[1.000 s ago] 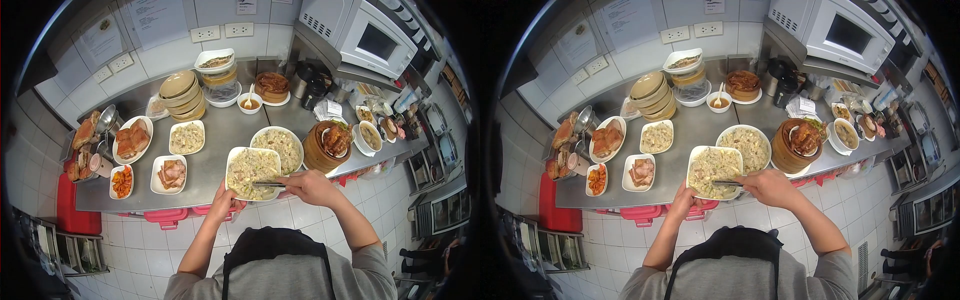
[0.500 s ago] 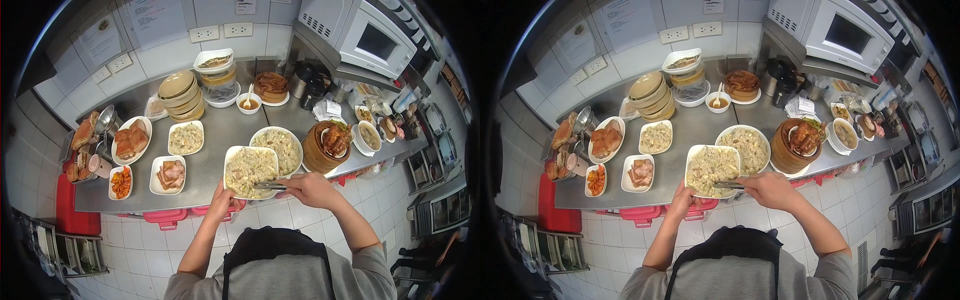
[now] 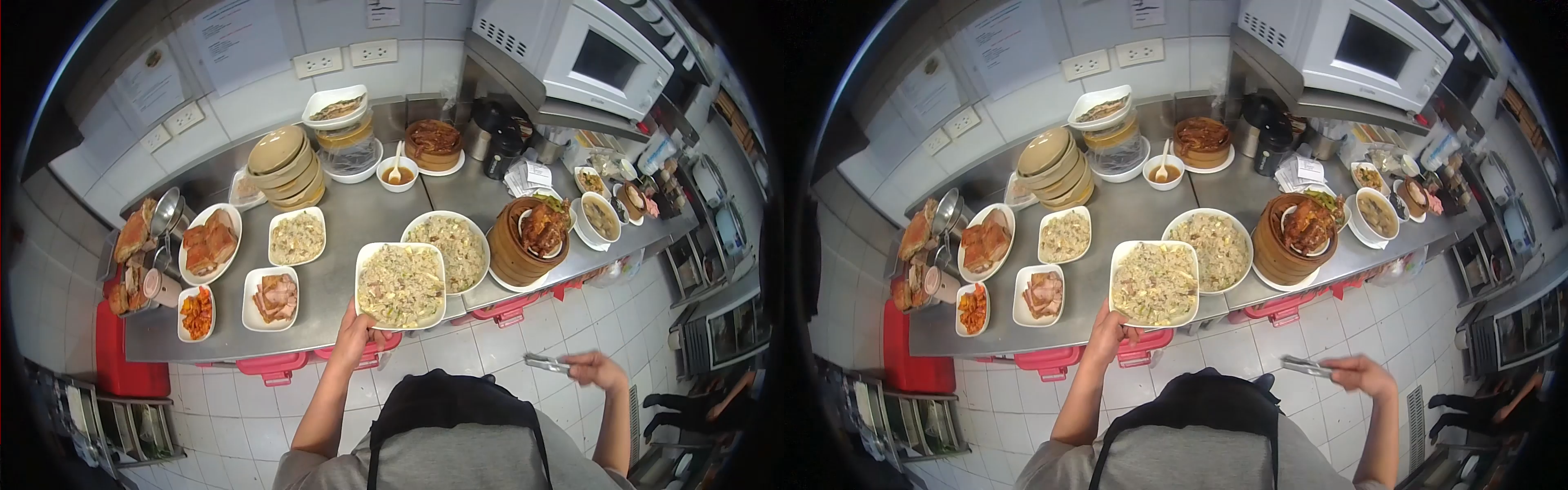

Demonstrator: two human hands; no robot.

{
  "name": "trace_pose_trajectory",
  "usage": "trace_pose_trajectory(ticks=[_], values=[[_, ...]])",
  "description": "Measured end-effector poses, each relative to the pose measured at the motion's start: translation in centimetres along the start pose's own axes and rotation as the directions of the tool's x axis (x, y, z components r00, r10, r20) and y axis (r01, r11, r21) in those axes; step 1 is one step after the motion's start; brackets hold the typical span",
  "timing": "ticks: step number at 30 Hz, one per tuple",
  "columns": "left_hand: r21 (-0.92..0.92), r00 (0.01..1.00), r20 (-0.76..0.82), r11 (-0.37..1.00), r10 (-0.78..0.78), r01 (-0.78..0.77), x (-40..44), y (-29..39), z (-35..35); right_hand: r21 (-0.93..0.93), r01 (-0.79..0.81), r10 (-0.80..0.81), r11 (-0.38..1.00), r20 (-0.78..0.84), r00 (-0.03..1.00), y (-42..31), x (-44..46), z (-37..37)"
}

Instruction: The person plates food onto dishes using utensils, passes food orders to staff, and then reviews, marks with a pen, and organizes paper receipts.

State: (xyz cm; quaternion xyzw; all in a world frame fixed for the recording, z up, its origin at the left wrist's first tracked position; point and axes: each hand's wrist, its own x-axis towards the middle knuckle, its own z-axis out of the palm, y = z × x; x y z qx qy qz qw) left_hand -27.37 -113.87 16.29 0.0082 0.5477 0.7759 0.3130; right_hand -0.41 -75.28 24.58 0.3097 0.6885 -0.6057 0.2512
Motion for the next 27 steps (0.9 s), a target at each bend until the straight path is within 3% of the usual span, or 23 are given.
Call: trace_pose_trajectory(ticks=[1,2,3,5,8,9,11,15,16,19,21,23,26,27], values=[[0.002,1.000,-0.009,1.000,0.006,-0.006,0.1,0.1,0.1,0.206,-0.135,0.145,0.969,-0.033,0.989,5.3,0.2,-0.8],[0.021,1.000,-0.027,1.000,0.012,-0.012,0.2,0.1,-0.1,-0.417,-0.323,0.276,0.850,-0.171,0.946,12.0,1.1,-1.9],[0.037,0.999,-0.032,0.999,0.018,-0.017,0.2,-0.2,-0.5,-0.819,-0.460,0.301,0.343,-0.368,0.880,19.1,1.8,-2.9],[0.047,0.999,-0.005,0.998,0.037,-0.037,0.5,-0.5,0.0,-0.594,-0.742,0.363,0.312,-0.647,0.670,25.6,-0.5,-1.2],[-0.032,0.997,0.075,0.999,0.026,-0.023,0.1,0.3,1.7,-0.438,-0.738,0.458,0.513,-0.587,0.667,33.2,-2.4,1.1],[-0.062,0.999,0.041,0.998,0.026,-0.024,0.1,0.4,3.1,-0.351,-0.793,0.555,0.498,-0.573,0.603,35.5,-2.8,1.5],[-0.077,0.980,0.199,0.997,0.011,0.004,0.3,0.7,5.9,-0.215,-0.864,0.709,0.456,-0.499,0.498,39.3,-2.6,1.4],[-0.034,0.900,0.411,0.984,-0.143,0.172,0.7,-0.1,13.0,-0.074,-0.900,0.687,0.429,-0.620,0.379,38.7,-4.1,3.1],[-0.014,0.876,0.445,0.976,-0.188,0.216,0.9,-0.7,15.2,0.012,-0.915,0.817,0.403,-0.455,0.354,48.4,-1.2,1.7],[0.035,0.775,0.552,0.937,-0.307,0.347,2.4,-4.6,22.0,0.020,-0.888,0.756,0.460,-0.533,0.379,46.6,-3.9,0.2],[0.131,0.714,0.596,0.921,-0.368,0.366,4.1,-8.3,25.9,0.056,-0.875,0.725,0.481,-0.587,0.361,53.5,-2.5,-2.3],[0.251,0.707,0.590,0.921,-0.390,0.298,5.1,-11.5,31.4,0.162,-0.825,0.793,0.542,-0.423,0.438,53.3,-2.8,-7.1],[0.328,0.684,0.587,0.899,-0.434,0.289,6.1,-14.8,39.0,0.410,-0.659,0.722,0.631,-0.621,0.305,52.9,-2.0,-14.7],[0.343,0.680,0.586,0.895,-0.441,0.285,6.9,-15.9,41.4,0.432,-0.588,0.686,0.684,-0.655,0.317,52.0,-2.0,-17.9]])
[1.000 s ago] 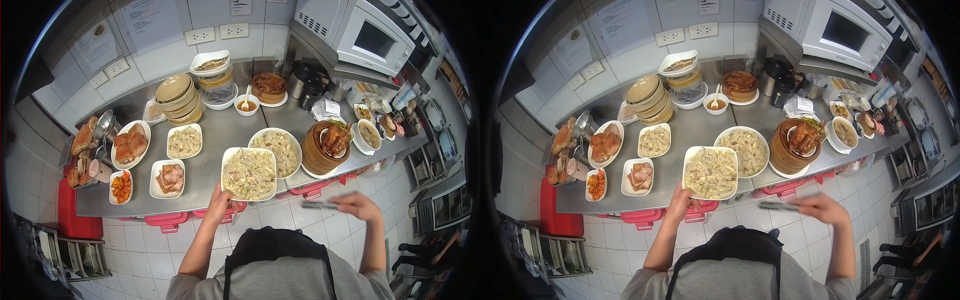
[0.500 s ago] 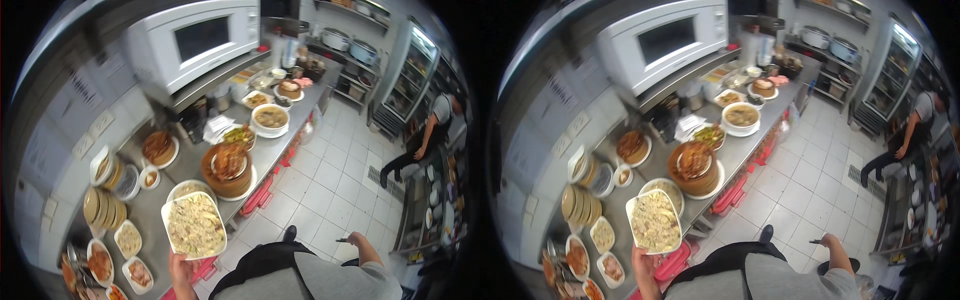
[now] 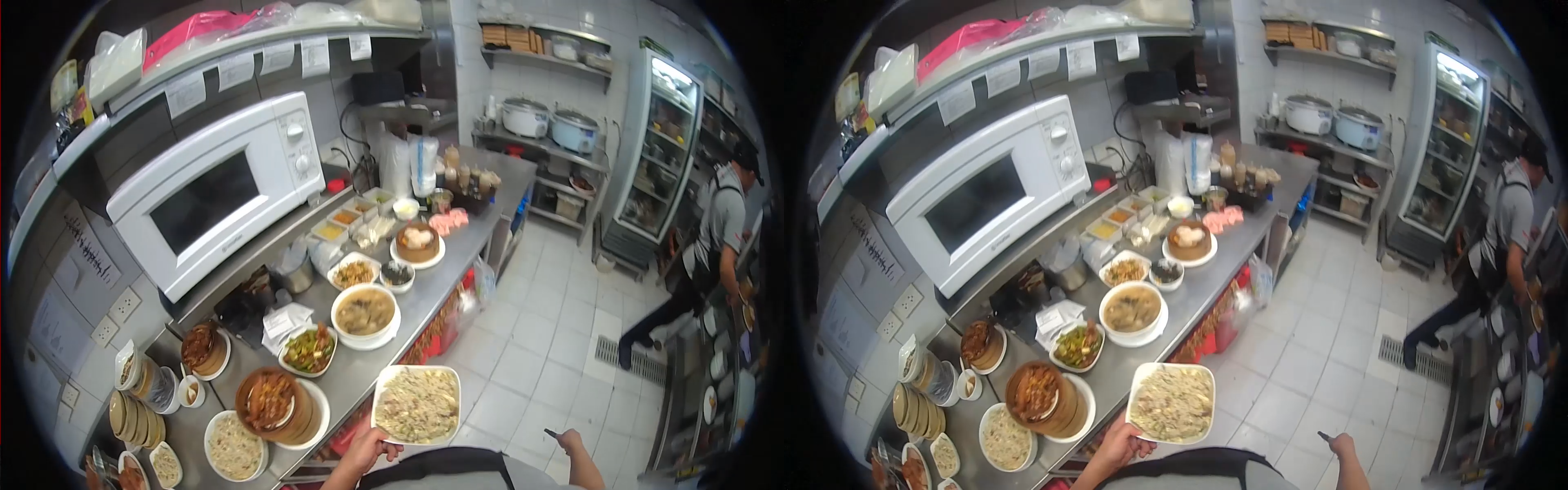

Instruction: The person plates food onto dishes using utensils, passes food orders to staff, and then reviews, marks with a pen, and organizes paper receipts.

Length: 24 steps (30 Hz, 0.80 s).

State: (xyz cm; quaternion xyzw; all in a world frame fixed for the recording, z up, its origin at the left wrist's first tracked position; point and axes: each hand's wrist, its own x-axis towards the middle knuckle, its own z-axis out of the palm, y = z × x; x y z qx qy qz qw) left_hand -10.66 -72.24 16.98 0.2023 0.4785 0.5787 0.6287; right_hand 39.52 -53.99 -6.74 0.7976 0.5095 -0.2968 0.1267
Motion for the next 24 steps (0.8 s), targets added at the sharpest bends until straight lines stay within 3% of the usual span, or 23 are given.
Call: trace_pose_trajectory(ticks=[2,4,5,8,9,10,12,14,16,17,20,21,22,24], values=[[0.066,0.998,0.066,0.998,-0.022,0.018,4.2,0.0,1.4,0.159,0.107,-0.102,0.981,-0.040,0.994,-5.1,2.0,-4.3],[0.005,0.995,0.095,1.000,-0.028,0.028,7.4,0.2,3.4,0.299,0.253,-0.251,0.920,-0.048,0.967,-10.9,4.3,-8.2],[-0.002,1.000,0.020,1.000,-0.013,0.013,8.5,0.8,5.0,0.379,0.326,-0.338,0.866,-0.035,0.940,-13.5,6.6,-9.6],[-0.035,0.998,0.050,0.999,-0.033,0.034,12.9,-0.5,4.2,0.490,0.495,-0.572,0.717,0.008,0.820,-23.4,8.1,-15.2],[0.037,0.991,-0.118,0.998,0.058,-0.054,14.7,-2.3,4.4,0.489,0.553,-0.635,0.674,0.002,0.772,-27.2,7.4,-17.2],[0.028,0.986,-0.160,0.998,0.052,-0.048,15.8,-1.2,5.4,0.486,0.611,-0.695,0.625,-0.010,0.719,-30.7,7.1,-19.2],[0.003,0.970,-0.239,0.999,0.037,-0.038,17.4,1.1,7.5,0.396,0.799,-0.833,0.453,-0.132,0.538,-37.7,10.2,-20.8],[0.052,0.968,-0.252,0.999,0.014,-0.001,21.3,0.2,6.2,0.379,0.823,-0.858,0.423,-0.126,0.499,-44.4,8.3,-24.9],[0.116,0.933,-0.357,0.993,0.035,0.007,25.1,0.6,6.1,0.176,0.945,-0.889,0.277,-0.327,0.321,-50.5,12.7,-25.4],[0.125,0.946,-0.323,0.992,0.039,0.002,26.4,1.9,7.0,0.056,0.978,-0.885,0.202,-0.417,0.207,-53.6,13.3,-27.0],[0.223,0.956,-0.294,0.971,-0.020,0.089,33.5,1.9,6.8,-0.079,0.960,-0.902,0.269,-0.370,0.222,-60.1,14.7,-31.6],[0.128,0.956,-0.291,0.988,-0.046,0.087,35.6,1.8,7.2,-0.163,0.964,-0.905,0.211,-0.406,0.129,-61.6,15.0,-32.9],[0.117,0.956,-0.291,0.990,-0.045,0.082,38.0,1.5,7.4,-0.180,0.929,-0.887,0.324,-0.398,0.233,-63.1,14.9,-34.2],[0.094,0.956,-0.293,0.994,-0.034,0.064,43.0,-0.1,6.8,-0.264,0.934,-0.880,0.240,-0.466,0.095,-66.5,17.0,-35.6]])
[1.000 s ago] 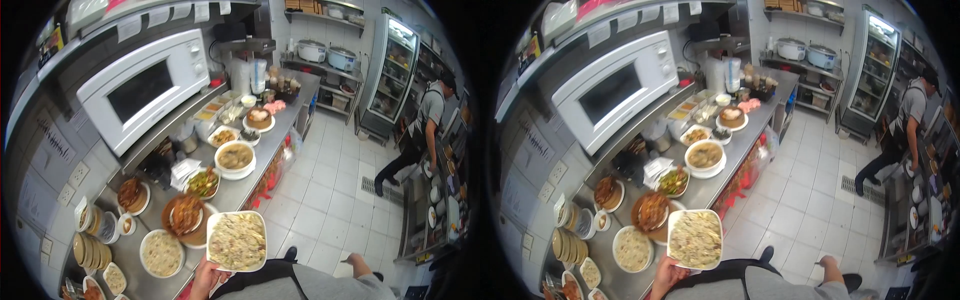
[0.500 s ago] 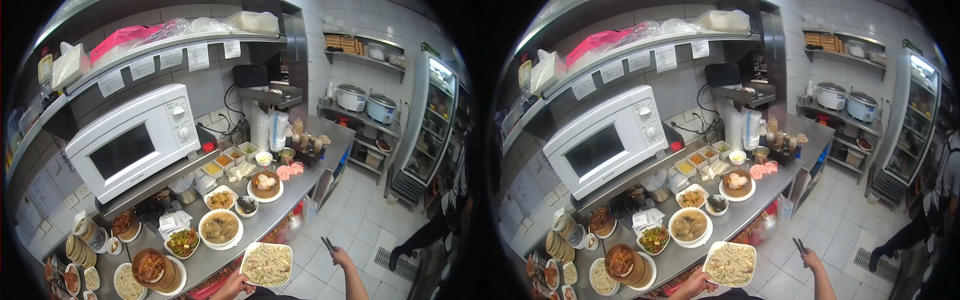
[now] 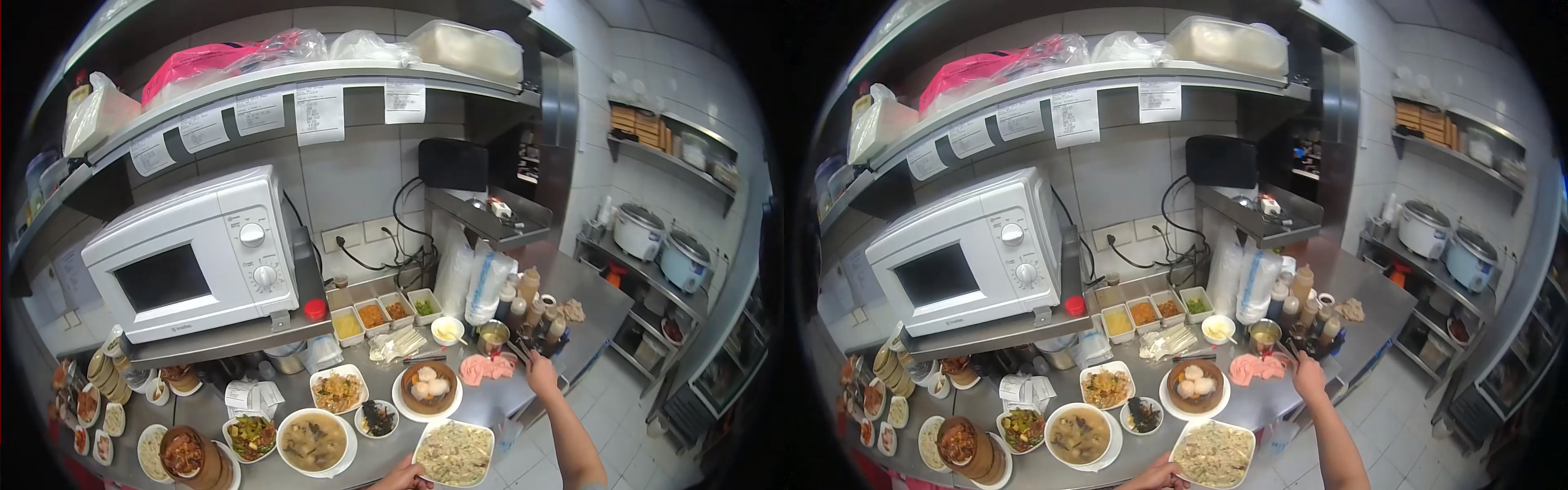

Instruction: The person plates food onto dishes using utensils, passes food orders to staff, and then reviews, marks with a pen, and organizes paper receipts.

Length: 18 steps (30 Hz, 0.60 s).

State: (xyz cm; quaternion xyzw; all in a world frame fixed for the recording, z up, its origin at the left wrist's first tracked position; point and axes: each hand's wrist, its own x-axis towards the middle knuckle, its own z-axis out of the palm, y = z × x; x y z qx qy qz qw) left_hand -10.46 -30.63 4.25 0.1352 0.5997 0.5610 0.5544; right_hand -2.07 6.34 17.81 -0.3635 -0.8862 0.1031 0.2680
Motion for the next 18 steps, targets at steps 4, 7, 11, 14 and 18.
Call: trace_pose_trajectory(ticks=[4,7,11,14,18], values=[[-0.292,0.987,0.087,0.951,0.132,-0.101,2.8,3.3,3.6,-0.160,0.116,-0.108,0.980,0.061,0.992,0.6,6.6,1.3],[-0.184,0.989,0.066,0.976,0.132,-0.118,5.0,2.8,4.7,-0.248,0.250,-0.191,0.936,0.240,0.952,2.3,10.3,3.6],[-0.138,0.963,-0.142,0.959,0.229,-0.248,5.2,2.9,10.7,-0.238,0.423,-0.291,0.874,0.440,0.849,3.4,13.8,5.5],[-0.178,0.934,-0.227,0.931,0.277,-0.320,6.9,-0.1,13.2,-0.170,0.493,-0.355,0.853,0.505,0.787,3.5,15.9,4.6],[-0.291,0.888,-0.409,0.892,0.211,-0.346,5.6,2.1,18.7,-0.106,0.547,-0.473,0.830,0.387,0.792,2.9,17.3,1.3]])
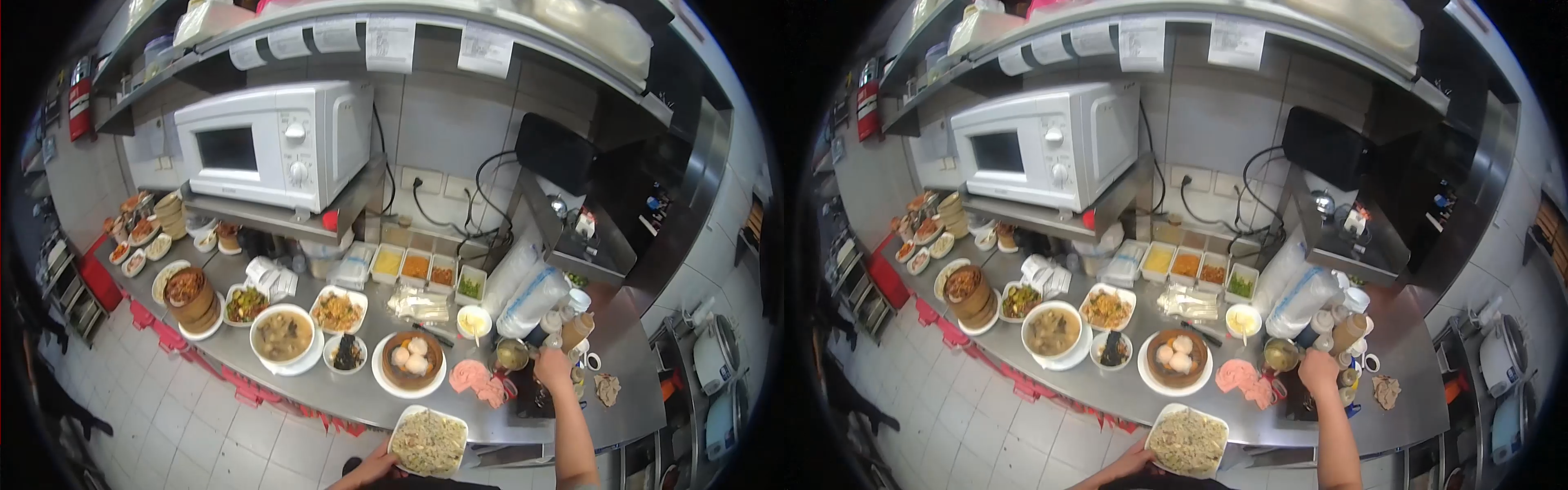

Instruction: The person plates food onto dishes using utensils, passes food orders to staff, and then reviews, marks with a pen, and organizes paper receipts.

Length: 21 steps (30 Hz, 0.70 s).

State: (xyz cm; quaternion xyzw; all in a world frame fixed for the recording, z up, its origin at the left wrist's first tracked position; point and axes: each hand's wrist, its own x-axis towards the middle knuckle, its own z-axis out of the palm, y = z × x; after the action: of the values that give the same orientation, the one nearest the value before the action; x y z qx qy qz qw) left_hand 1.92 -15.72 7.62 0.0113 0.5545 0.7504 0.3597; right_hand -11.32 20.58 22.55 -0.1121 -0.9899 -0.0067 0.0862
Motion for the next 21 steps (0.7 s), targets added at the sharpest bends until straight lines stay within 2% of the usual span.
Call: trace_pose_trajectory(ticks=[2,4,8,9,10,12,14,15,18,20,21], values=[[-0.025,0.999,-0.051,1.000,0.004,-0.005,-1.6,1.5,1.9,-0.045,-0.001,0.003,0.999,0.028,1.000,0.8,0.4,1.2],[-0.044,0.999,-0.019,0.998,0.037,-0.037,-1.8,0.7,1.8,-0.058,0.042,-0.038,0.997,0.077,0.996,1.4,0.4,3.1],[-0.076,0.992,-0.093,0.993,0.088,-0.095,-3.3,0.7,2.7,-0.016,0.132,-0.128,0.991,0.151,0.980,1.5,0.8,4.7],[-0.099,0.990,-0.108,0.990,0.090,-0.101,-3.6,0.7,3.0,-0.023,0.170,-0.166,0.985,0.121,0.979,0.9,0.6,3.5],[-0.110,0.989,-0.115,0.988,0.095,-0.108,-3.9,0.7,3.2,0.001,0.203,-0.203,0.979,0.012,0.979,1.6,1.0,3.8],[-0.153,0.981,-0.160,0.978,0.114,-0.139,-4.4,0.0,3.4,0.036,0.146,-0.143,0.989,-0.075,0.987,1.5,0.8,1.7],[-0.163,0.977,-0.182,0.977,0.110,-0.140,-4.6,0.0,3.6,-0.017,0.057,-0.058,0.998,-0.061,0.996,1.8,0.7,0.6],[-0.159,0.976,-0.193,0.979,0.099,-0.131,-4.9,0.3,3.6,-0.036,0.071,-0.073,0.997,-0.055,0.996,2.3,0.6,1.5],[-0.132,0.969,-0.230,0.984,0.091,-0.123,-5.2,0.8,3.3,-0.120,0.111,-0.104,0.986,0.063,0.993,3.6,1.1,4.5],[-0.120,0.965,-0.252,0.987,0.077,-0.110,-5.3,0.6,3.3,-0.087,0.047,-0.039,0.995,0.088,0.995,3.2,0.8,5.1],[-0.118,0.963,-0.263,0.989,0.059,-0.093,-5.5,0.5,3.2,-0.079,0.064,-0.056,0.995,0.099,0.994,2.7,0.4,4.6]])
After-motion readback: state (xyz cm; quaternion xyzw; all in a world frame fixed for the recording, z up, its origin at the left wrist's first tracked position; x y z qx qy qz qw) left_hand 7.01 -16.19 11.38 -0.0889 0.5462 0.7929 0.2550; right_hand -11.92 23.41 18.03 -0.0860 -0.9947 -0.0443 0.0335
